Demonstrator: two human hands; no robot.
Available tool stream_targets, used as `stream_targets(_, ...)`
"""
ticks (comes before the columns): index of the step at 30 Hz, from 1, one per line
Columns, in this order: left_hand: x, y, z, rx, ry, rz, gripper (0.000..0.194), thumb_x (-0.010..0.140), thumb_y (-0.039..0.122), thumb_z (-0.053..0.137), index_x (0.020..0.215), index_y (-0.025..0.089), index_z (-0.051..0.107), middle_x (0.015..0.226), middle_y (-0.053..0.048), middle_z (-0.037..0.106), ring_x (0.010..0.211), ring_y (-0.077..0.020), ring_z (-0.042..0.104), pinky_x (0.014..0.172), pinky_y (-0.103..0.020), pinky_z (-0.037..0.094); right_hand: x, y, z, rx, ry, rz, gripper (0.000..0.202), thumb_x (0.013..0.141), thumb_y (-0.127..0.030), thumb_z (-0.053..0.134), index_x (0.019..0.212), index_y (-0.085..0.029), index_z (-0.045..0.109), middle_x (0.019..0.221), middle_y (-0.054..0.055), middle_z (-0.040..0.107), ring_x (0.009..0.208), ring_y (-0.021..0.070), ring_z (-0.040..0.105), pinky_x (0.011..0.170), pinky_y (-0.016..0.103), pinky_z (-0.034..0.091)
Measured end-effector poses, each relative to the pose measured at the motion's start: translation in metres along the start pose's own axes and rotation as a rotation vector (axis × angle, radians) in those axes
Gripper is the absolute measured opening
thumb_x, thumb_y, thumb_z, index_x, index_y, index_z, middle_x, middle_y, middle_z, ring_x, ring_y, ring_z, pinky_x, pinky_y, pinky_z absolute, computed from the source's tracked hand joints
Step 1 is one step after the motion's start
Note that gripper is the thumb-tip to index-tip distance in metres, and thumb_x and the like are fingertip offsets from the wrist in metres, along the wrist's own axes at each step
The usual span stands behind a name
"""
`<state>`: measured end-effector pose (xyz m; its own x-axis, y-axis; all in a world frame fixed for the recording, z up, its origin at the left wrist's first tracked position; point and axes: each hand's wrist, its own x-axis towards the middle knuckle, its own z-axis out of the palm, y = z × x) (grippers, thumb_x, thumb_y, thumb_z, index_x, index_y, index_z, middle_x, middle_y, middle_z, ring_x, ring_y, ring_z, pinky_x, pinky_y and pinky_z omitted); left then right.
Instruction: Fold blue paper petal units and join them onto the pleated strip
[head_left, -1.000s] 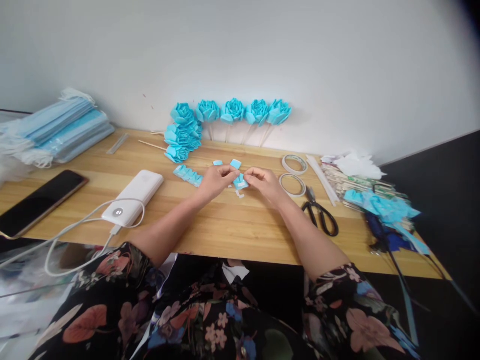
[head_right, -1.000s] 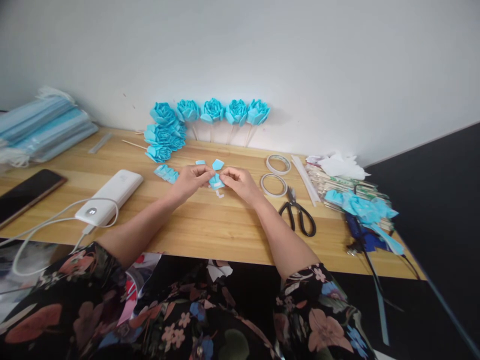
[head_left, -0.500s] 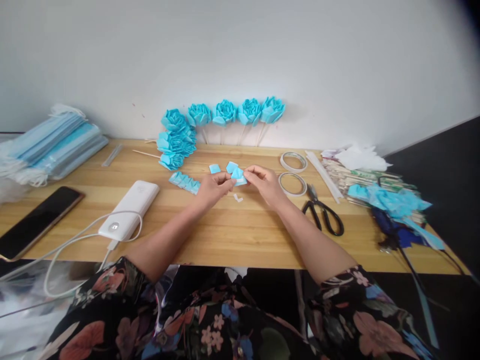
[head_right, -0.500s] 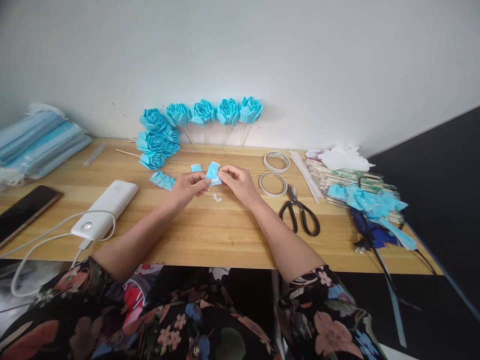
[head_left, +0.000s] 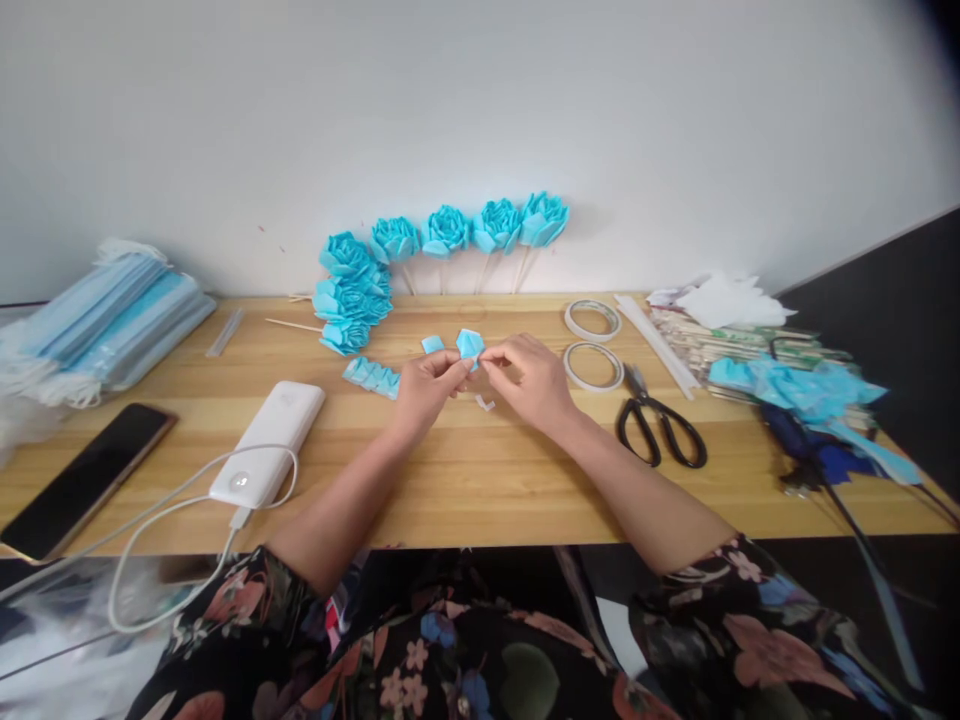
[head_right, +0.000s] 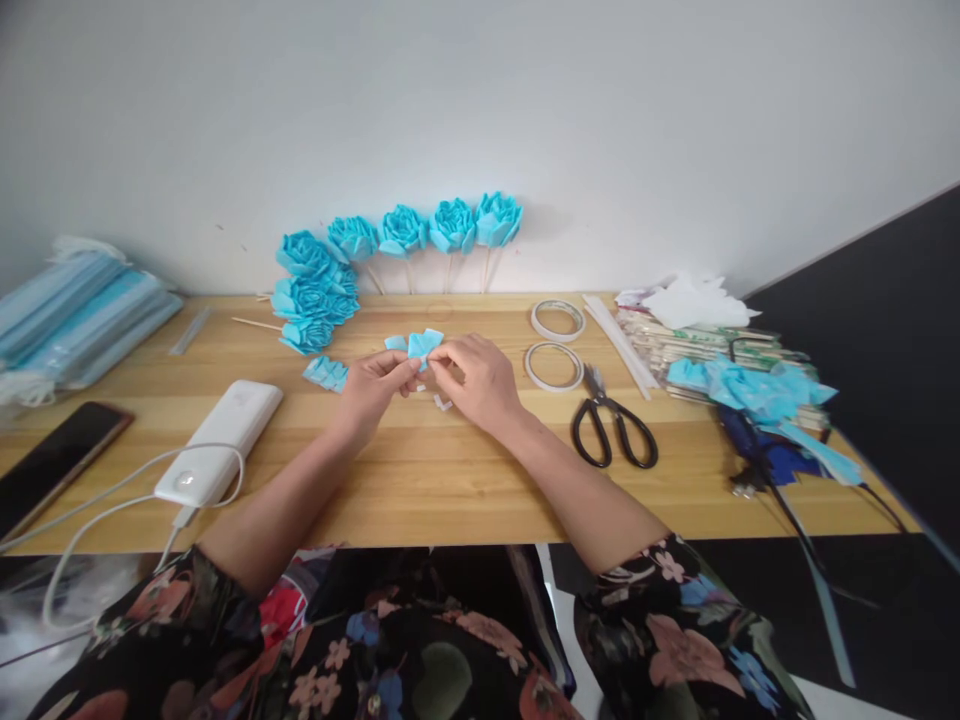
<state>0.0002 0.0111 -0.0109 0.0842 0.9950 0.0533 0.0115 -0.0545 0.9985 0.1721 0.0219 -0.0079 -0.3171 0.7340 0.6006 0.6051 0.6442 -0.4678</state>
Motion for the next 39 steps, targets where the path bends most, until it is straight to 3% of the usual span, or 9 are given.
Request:
stream_targets(8, 0.0004, -0.0033, 0.0001, 0.008, 0.0, -0.006, 0.019, 0.076, 0.035, 0.068, 0.073, 0.016, 0.071, 0.064, 0.0, 0.066, 0.056, -0.0094, 0.051, 0.056, -0.023, 0.04, -0.0007, 0.0011, -0.0007, -0.039, 0.021, 0.003, 0.009, 0.09, -0.021, 0.058, 0.086, -0.023, 0.066, 0.082, 0.004, 0.072, 0.081, 0.0206, 0.062, 0.076, 0.034, 0.046)
stream_targets(24, -0.0014, -0.0057, 0.001, 0.112, 0.023, 0.073, 0.016, 0.078, 0.032, 0.069, 0.073, 0.017, 0.071, 0.064, 0.001, 0.062, 0.06, -0.0101, 0.05, 0.059, -0.023, 0.038, -0.002, 0.0012, 0.0004, -0.098, -0.003, -0.024, 0.011, 0.091, -0.025, 0.058, 0.086, -0.023, 0.068, 0.08, 0.004, 0.072, 0.078, 0.0207, 0.062, 0.074, 0.035, 0.045)
stream_targets(39, -0.0015, -0.0045, -0.002, 0.179, 0.045, 0.12, 0.016, 0.08, 0.028, 0.064, 0.072, 0.016, 0.072, 0.064, 0.001, 0.062, 0.059, -0.0098, 0.047, 0.057, -0.023, 0.036, 0.0006, -0.0051, -0.0019, 0.107, -0.048, 0.087, 0.015, 0.09, -0.019, 0.057, 0.082, -0.023, 0.069, 0.074, 0.001, 0.07, 0.074, 0.0171, 0.062, 0.074, 0.031, 0.045)
